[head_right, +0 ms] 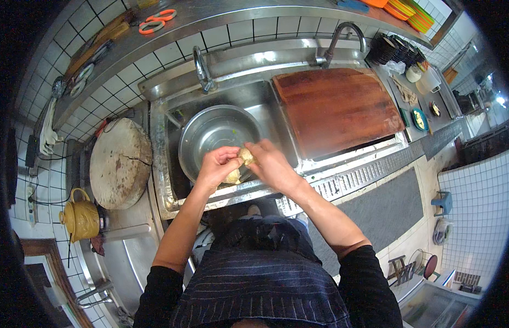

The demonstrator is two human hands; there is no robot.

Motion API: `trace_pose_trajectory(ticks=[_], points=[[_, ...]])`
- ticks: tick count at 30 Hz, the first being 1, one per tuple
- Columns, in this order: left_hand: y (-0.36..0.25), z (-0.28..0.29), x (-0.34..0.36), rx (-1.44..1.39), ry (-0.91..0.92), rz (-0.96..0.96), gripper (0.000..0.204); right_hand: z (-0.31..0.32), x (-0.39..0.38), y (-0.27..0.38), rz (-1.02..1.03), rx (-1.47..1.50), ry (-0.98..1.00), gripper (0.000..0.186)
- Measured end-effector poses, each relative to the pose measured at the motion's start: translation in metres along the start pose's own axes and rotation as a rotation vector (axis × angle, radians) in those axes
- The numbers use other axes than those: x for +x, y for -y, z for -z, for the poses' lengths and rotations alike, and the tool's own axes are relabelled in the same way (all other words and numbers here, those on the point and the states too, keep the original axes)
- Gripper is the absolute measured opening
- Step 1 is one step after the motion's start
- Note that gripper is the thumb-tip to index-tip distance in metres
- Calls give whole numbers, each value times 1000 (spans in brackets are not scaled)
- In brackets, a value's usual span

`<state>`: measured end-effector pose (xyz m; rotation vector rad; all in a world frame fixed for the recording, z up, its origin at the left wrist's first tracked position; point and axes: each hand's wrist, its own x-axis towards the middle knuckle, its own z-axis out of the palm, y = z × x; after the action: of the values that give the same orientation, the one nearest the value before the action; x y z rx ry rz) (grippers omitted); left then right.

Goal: The person selects ginger from a container, washes it in a sink, and slices it on a wooden cutting board using a knife. The sliced ginger is placed into a small bowl. The person also retrieves a container from a refrigerator and places it on the counter.

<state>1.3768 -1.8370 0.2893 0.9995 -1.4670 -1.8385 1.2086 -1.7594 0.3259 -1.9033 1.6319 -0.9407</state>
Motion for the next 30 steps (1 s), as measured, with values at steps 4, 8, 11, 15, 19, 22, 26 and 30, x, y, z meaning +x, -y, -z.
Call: trace_pose_trajectory(ticks=[4,8,11,15,19,22,26,30], points=[[2,1,4,151,-14,6,31,-4,0,-2,7,-23,-14,50],[13,6,9,142,22,-16,31,-4,-1,-5,-12,-28,-17,50],[8,0,10,81,41,22,32,-5,-4,-11,-21,-47,-54,50],[13,1,14,163,20,10,32,-6,-4,-8,-36,-32,-40,48],[15,0,13,205,9,-21,30,-4,-5,-6,-77,-1,-27,47],[20,2,15,91,26,-22,29,-6,-5,-10,-66,-29,-62,47],[18,-3,17,94,12,-26,28,-5,-6,-10,-48,-39,-92,46],[26,-8,22,282,-20,-102,25,-5,-9,-9,-75,-62,-98,47]])
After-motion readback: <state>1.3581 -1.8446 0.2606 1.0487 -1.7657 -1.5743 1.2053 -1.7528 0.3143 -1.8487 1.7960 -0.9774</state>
